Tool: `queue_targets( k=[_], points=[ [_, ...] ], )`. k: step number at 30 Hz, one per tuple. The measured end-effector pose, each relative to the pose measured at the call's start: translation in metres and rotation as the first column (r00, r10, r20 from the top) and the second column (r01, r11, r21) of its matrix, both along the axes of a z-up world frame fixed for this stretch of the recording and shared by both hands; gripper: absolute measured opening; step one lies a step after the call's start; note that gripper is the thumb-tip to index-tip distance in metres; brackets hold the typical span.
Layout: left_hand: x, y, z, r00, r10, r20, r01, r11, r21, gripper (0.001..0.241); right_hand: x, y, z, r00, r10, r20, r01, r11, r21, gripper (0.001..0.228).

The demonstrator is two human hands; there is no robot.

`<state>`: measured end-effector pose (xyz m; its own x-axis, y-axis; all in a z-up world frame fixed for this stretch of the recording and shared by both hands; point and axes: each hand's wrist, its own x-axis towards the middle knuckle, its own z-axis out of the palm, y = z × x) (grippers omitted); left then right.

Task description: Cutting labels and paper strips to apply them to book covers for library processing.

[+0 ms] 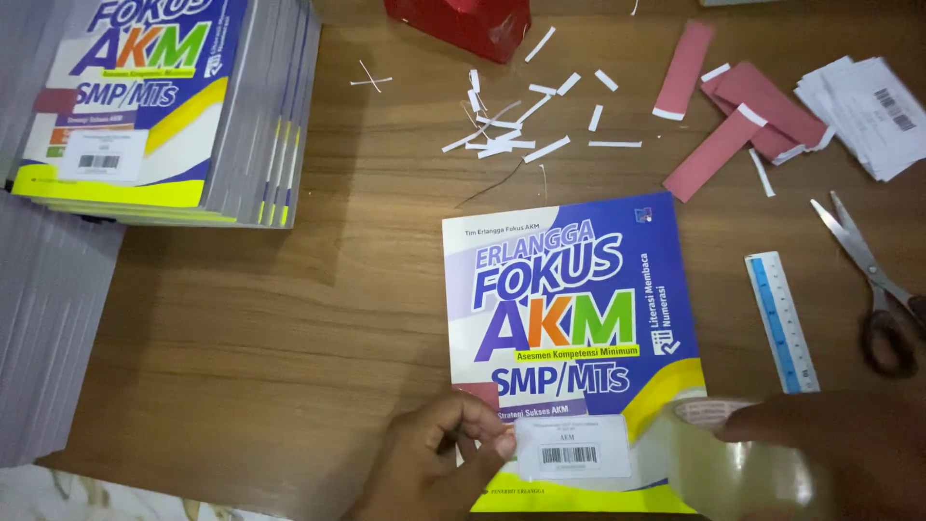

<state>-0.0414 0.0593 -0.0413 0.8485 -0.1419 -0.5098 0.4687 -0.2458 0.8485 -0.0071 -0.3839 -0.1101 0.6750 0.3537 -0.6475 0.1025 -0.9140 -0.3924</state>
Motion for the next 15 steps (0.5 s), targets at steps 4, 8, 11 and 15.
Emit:
queue_targets(
  k=[4, 8, 11, 15],
  points=[
    [-0.003, -0.009, -0.006, 0.994, 0.006, 0.111, -0.011, 0.999, 0.045, 0.01, 0.065, 0.117, 0.069, 0.957, 0.078, -0.278, -0.133, 0.974, -0.183, 0.078],
    [0.003, -0.014, 0.004, 0.997, -0.022, -0.069, 0.039, 0.966, 0.254, 0.044, 0.057, 0.103, 0.063, 0.792, 0.109, -0.601, -0.382, 0.856, -0.348, 0.079],
    [0.01, -0.018, 0.015, 0.997, -0.063, -0.054, 0.077, 0.945, 0.317, 0.043, 0.062, 0.115, 0.064, 0.739, 0.127, -0.661, -0.453, 0.82, -0.349, 0.079],
    [0.024, -0.021, 0.029, 0.973, -0.124, -0.197, 0.191, 0.91, 0.367, 0.047, 0.075, 0.054, 0.057, 0.76, 0.193, -0.621, -0.449, 0.847, -0.286, 0.078]
  ],
)
